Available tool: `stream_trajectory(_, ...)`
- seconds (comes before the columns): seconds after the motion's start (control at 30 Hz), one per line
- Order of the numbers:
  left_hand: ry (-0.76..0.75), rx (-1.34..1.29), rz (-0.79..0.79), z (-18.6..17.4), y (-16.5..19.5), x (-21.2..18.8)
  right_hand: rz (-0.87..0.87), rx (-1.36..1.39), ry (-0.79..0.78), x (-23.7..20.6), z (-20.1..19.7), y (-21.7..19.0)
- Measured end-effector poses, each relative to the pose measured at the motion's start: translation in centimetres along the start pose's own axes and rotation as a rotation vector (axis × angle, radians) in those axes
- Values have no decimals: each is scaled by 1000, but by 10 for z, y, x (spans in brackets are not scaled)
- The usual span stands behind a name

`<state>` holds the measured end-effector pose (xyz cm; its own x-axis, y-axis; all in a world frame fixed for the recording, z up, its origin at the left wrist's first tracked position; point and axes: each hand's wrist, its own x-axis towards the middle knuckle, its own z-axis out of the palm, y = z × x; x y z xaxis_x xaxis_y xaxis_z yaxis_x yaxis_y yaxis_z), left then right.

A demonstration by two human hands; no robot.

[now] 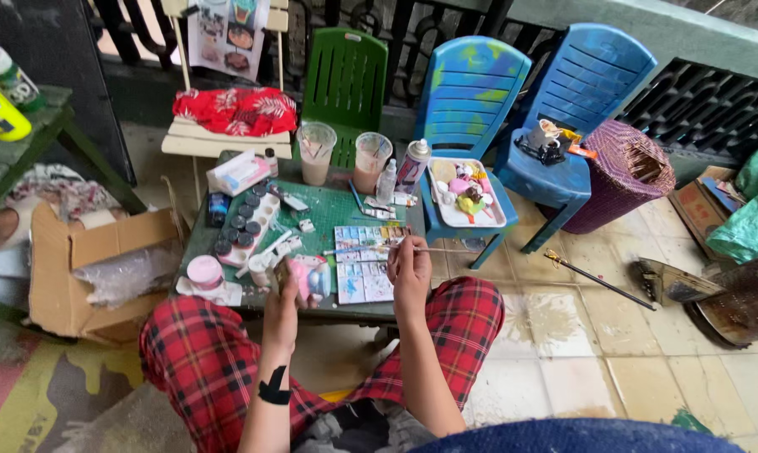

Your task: The person sits on the floor and paints a ceramic figurine bank with a brush, dipping the brush into watercolor palettes on a low table and rotating the figurine to paint different sides and details.

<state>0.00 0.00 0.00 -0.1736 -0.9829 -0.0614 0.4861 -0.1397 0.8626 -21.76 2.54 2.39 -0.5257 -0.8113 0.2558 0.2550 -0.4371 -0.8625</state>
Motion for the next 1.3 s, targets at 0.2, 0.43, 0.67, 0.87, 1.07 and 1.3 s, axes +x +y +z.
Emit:
stream_trajectory(0.2, -93, 214, 159, 12, -5, 0, 87, 134, 169, 0, 26, 0)
stream_trajectory(0.43, -2, -57, 71, 9, 5, -8, 102, 192, 190, -15, 37, -18)
stream_trajectory(0.67, -87, -355, -101, 11, -16, -24, 40, 130, 145, -29, 35, -29)
stream_trajectory(0.87, -40, -192, -49, -6, -28, -23, 101, 147, 32, -42, 51, -18)
stream_trajectory(1.07, -217, -92, 28, 16, -24, -36, 24, 183, -19, -55, 38, -32)
stream_trajectory(1.3, -183, -31, 98, 29, -30, -38, 201, 392, 66, -49, 41, -21)
